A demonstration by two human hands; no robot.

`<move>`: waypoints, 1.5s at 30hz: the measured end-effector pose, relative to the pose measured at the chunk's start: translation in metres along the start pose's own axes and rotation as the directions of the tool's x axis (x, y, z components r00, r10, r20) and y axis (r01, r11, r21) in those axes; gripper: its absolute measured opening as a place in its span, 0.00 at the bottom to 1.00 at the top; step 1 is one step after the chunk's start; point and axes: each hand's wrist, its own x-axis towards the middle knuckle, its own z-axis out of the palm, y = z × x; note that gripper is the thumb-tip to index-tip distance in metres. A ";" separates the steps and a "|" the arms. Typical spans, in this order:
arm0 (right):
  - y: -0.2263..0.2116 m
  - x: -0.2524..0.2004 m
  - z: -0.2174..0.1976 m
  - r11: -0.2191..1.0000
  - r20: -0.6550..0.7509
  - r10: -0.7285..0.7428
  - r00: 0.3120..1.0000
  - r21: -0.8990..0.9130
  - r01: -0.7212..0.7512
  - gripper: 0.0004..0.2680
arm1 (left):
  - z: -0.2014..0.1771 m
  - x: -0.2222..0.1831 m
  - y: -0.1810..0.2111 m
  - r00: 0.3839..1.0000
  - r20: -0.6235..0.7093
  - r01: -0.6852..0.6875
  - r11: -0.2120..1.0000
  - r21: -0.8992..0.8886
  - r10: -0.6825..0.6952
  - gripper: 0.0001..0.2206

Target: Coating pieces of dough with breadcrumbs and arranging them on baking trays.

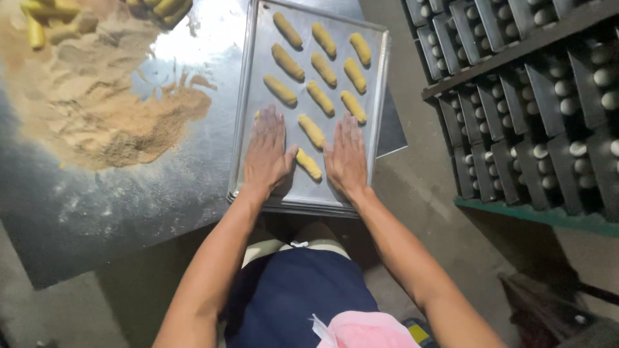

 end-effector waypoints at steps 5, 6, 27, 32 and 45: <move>-0.009 0.006 -0.005 1.000 0.054 0.020 0.998 -0.016 -0.019 0.25 | 0.003 -0.001 -0.005 1.000 0.012 0.003 1.000 0.015 -0.003 0.37; -0.011 0.005 -0.007 1.000 0.062 0.023 0.998 -0.004 -0.023 0.25 | 0.001 -0.003 -0.005 1.000 0.011 0.002 1.000 0.010 -0.002 0.37; -0.061 0.031 0.015 0.991 0.091 -0.114 0.989 0.074 0.108 0.26 | -0.008 0.004 -0.008 1.000 -0.010 -0.005 1.000 0.010 0.005 0.32; -0.065 0.035 0.011 0.993 0.114 -0.093 0.989 0.079 0.084 0.27 | -0.003 0.004 -0.012 1.000 -0.006 0.009 0.999 -0.037 -0.010 0.33; 0.009 0.153 0.004 0.974 -0.141 -0.164 0.976 0.134 0.183 0.23 | 0.028 0.129 -0.033 0.980 -0.184 -0.084 0.996 -0.034 0.076 0.31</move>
